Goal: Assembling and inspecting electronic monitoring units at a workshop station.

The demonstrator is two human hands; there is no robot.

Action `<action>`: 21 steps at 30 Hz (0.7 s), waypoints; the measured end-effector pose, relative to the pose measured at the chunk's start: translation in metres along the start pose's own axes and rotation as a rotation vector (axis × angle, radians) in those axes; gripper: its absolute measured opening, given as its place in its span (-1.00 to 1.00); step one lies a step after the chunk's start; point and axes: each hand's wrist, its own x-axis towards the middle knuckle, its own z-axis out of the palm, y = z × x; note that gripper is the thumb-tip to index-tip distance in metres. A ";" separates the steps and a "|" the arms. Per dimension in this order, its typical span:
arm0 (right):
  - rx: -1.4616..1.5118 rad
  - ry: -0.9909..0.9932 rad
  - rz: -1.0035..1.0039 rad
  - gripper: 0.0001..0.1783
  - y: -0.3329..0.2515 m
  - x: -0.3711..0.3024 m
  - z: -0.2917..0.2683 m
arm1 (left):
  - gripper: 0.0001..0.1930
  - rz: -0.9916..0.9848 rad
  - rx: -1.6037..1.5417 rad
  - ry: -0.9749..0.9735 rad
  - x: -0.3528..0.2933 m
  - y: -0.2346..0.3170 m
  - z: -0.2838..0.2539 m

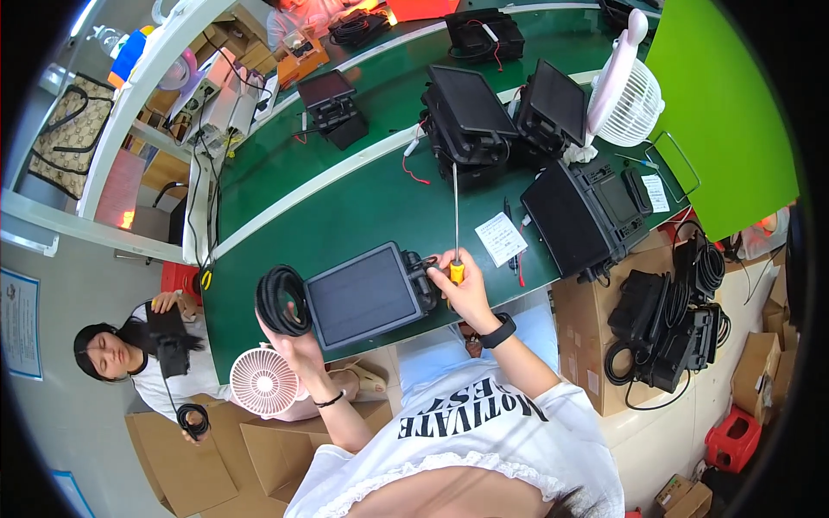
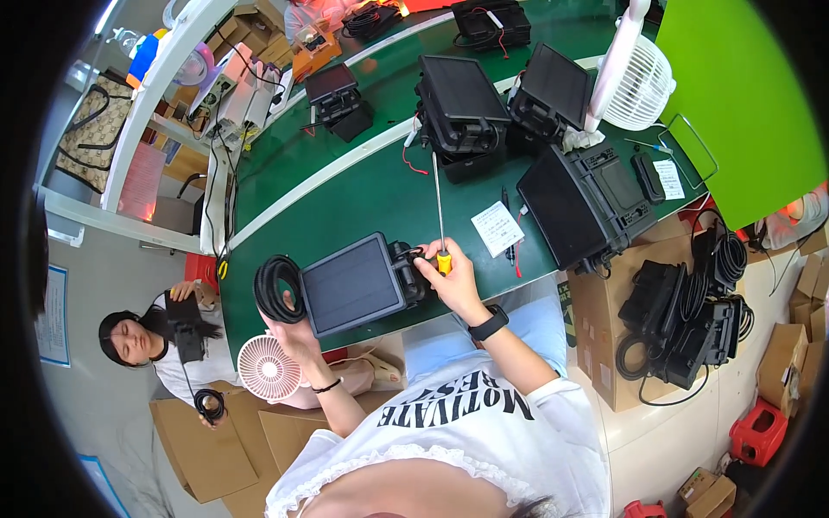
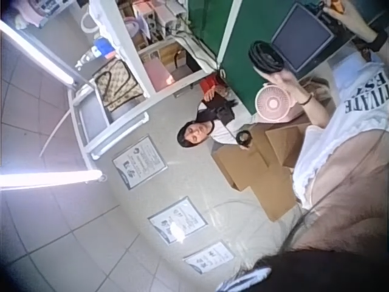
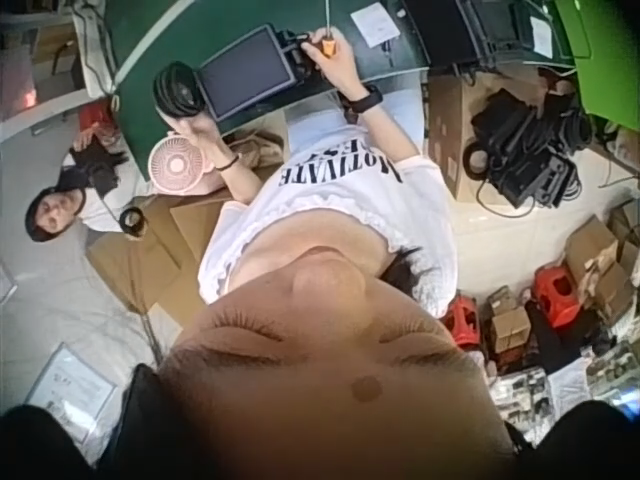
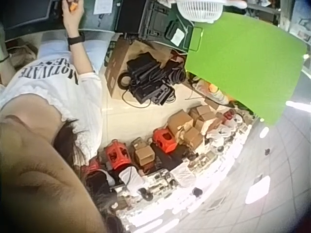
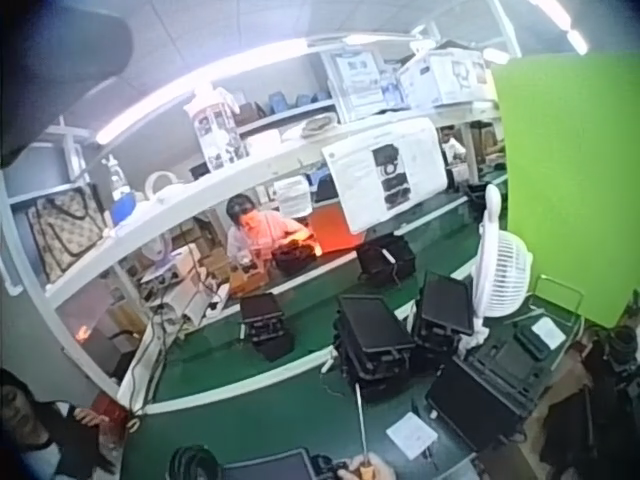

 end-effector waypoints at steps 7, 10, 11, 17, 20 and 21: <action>0.038 -0.026 0.009 -0.77 0.003 0.005 0.006 | 0.11 -0.012 1.245 -0.560 0.016 0.060 0.065; 0.049 -0.007 0.027 -0.73 0.009 0.010 0.005 | 0.12 0.100 1.386 -0.674 0.016 0.056 0.085; 0.068 -0.007 0.041 -0.72 0.008 0.010 0.004 | 0.05 0.050 1.348 -0.617 0.011 0.056 0.089; -0.019 -0.007 0.068 -0.65 -0.001 0.019 0.002 | -0.23 0.231 1.544 -0.715 -0.003 0.048 0.091; -0.061 0.024 0.126 -0.68 -0.003 0.027 0.017 | -0.26 0.332 1.585 -0.602 -0.014 0.032 0.080; -0.047 0.030 0.059 -0.68 0.005 0.034 0.021 | -0.25 0.322 1.616 -0.584 -0.018 0.029 0.079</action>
